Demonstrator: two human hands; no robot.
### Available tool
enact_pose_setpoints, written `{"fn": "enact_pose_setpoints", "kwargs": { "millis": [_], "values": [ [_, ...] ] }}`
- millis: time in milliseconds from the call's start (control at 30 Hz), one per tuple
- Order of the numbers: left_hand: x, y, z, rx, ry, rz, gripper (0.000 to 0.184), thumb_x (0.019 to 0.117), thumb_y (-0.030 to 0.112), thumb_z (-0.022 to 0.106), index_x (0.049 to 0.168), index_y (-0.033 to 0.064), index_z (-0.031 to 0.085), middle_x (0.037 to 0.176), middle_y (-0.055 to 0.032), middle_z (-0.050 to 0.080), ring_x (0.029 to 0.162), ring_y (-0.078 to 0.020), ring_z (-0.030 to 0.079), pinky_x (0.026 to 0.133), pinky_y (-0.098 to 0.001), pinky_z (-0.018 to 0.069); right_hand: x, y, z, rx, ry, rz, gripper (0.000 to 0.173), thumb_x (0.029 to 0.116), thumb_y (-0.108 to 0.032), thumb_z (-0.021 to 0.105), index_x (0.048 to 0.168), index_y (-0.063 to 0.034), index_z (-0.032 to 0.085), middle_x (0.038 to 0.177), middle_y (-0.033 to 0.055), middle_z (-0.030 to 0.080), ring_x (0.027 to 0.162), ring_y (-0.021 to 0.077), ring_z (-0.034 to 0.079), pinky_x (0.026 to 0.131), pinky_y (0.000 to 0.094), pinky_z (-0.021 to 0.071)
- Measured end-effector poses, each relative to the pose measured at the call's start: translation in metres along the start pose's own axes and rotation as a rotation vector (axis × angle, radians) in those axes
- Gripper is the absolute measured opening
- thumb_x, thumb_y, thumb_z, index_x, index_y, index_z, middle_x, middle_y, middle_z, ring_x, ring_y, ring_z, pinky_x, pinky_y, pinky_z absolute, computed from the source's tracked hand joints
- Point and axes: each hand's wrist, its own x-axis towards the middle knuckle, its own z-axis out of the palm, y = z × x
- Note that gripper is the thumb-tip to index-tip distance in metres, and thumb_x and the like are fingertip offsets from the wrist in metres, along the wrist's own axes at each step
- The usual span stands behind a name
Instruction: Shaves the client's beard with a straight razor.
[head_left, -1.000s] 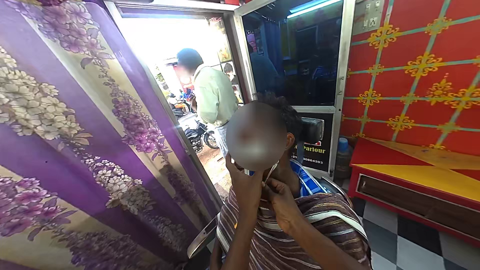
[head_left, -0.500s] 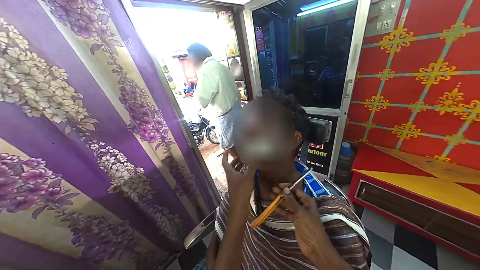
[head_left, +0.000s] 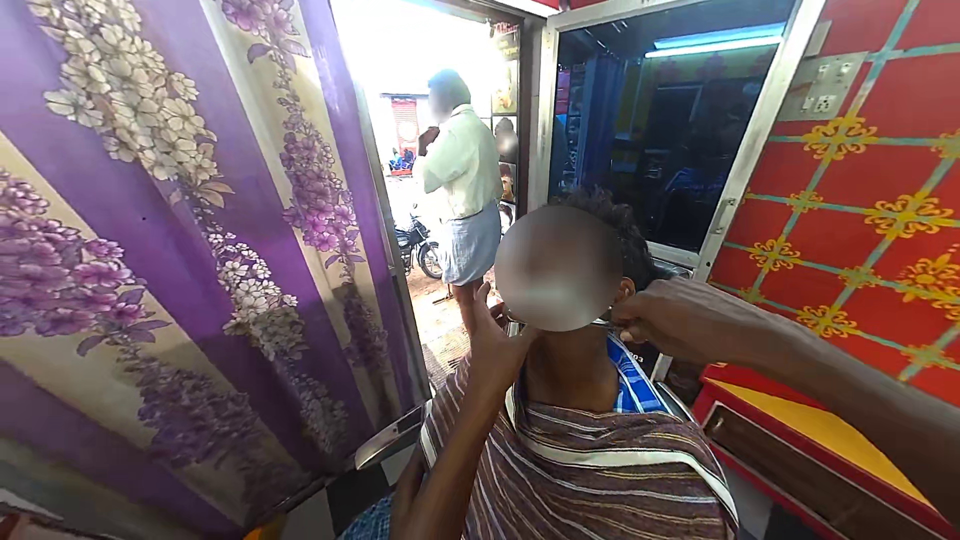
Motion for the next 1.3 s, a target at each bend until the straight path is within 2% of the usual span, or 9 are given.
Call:
{"fn": "enact_pose_setpoints", "kwargs": {
  "millis": [100, 200, 333, 433, 667, 900, 1100, 1300],
  "values": [
    [0.004, 0.002, -0.001, -0.001, -0.045, 0.013, 0.109, 0.0772, 0.036, 0.091, 0.159, 0.0188, 0.022, 0.128, -0.0169, 0.064, 0.104, -0.0296, 0.068, 0.088, -0.0509, 0.0570, 0.017, 0.000, -0.006, 0.000, -0.074, -0.027, 0.015, 0.1023, -0.028, 0.063, 0.101, -0.0175, 0.073, 0.086, 0.0029, 0.070, 0.083, 0.0228, 0.068, 0.075, 0.0474, 0.0540],
    [0.007, -0.004, -0.001, 0.004, -0.050, 0.011, 0.111, 0.0750, 0.036, 0.092, 0.159, 0.0213, 0.022, 0.123, -0.0164, 0.067, 0.104, -0.0301, 0.069, 0.089, -0.0524, 0.0573, 0.026, -0.003, -0.005, -0.006, -0.102, -0.038, 0.016, 0.1021, -0.030, 0.063, 0.101, -0.0187, 0.075, 0.090, 0.0020, 0.071, 0.085, 0.0225, 0.068, 0.076, 0.0484, 0.0539],
    [0.007, -0.005, 0.001, -0.007, -0.045, -0.001, 0.111, 0.0746, 0.028, 0.093, 0.160, 0.0223, 0.023, 0.135, -0.0155, 0.061, 0.112, -0.0290, 0.065, 0.092, -0.0507, 0.0558, 0.030, -0.013, -0.007, -0.022, -0.147, -0.011, 0.017, 0.1027, -0.032, 0.062, 0.100, -0.0203, 0.074, 0.088, 0.0009, 0.070, 0.088, 0.0217, 0.067, 0.077, 0.0487, 0.0522],
    [0.006, -0.003, 0.002, -0.012, -0.042, -0.007, 0.113, 0.0736, 0.021, 0.093, 0.160, 0.0240, 0.022, 0.126, -0.0148, 0.063, 0.105, -0.0285, 0.067, 0.087, -0.0496, 0.0569, 0.033, -0.017, -0.007, -0.034, -0.169, 0.018, 0.018, 0.1019, -0.032, 0.063, 0.099, -0.0198, 0.075, 0.088, 0.0031, 0.071, 0.088, 0.0239, 0.067, 0.077, 0.0503, 0.0518],
    [0.004, -0.002, 0.002, -0.022, -0.036, -0.018, 0.115, 0.0717, 0.020, 0.094, 0.160, 0.0232, 0.021, 0.122, -0.0159, 0.066, 0.101, -0.0282, 0.068, 0.086, -0.0493, 0.0575, 0.032, -0.020, -0.013, -0.082, -0.178, 0.057, 0.018, 0.1011, -0.032, 0.064, 0.102, -0.0196, 0.077, 0.097, 0.0058, 0.071, 0.093, 0.0268, 0.067, 0.079, 0.0514, 0.0524],
    [0.005, -0.002, 0.004, -0.017, -0.020, -0.016, 0.117, 0.0706, 0.020, 0.094, 0.160, 0.0232, 0.020, 0.121, -0.0167, 0.066, 0.102, -0.0280, 0.069, 0.086, -0.0498, 0.0577, 0.037, -0.024, -0.013, -0.120, -0.152, 0.119, 0.017, 0.1000, -0.033, 0.065, 0.098, -0.0208, 0.077, 0.091, 0.0035, 0.072, 0.089, 0.0256, 0.068, 0.076, 0.0510, 0.0525],
    [0.007, -0.004, 0.004, -0.013, -0.006, -0.020, 0.116, 0.0688, 0.024, 0.095, 0.159, 0.0246, 0.023, 0.120, -0.0144, 0.065, 0.102, -0.0266, 0.068, 0.086, -0.0484, 0.0573, 0.035, -0.038, -0.018, -0.148, -0.111, 0.250, 0.017, 0.0986, -0.033, 0.066, 0.098, -0.0178, 0.076, 0.091, 0.0062, 0.072, 0.090, 0.0283, 0.069, 0.076, 0.0513, 0.0534],
    [0.008, -0.005, 0.005, 0.029, 0.000, -0.018, 0.119, 0.0666, 0.041, 0.095, 0.160, 0.0225, 0.025, 0.126, -0.0147, 0.064, 0.109, -0.0252, 0.066, 0.092, -0.0476, 0.0555, 0.034, -0.044, -0.023, -0.157, -0.116, 0.310, 0.018, 0.1004, -0.030, 0.063, 0.104, -0.0166, 0.074, 0.097, 0.0083, 0.072, 0.096, 0.0296, 0.069, 0.078, 0.0510, 0.0537]
  ]
}}
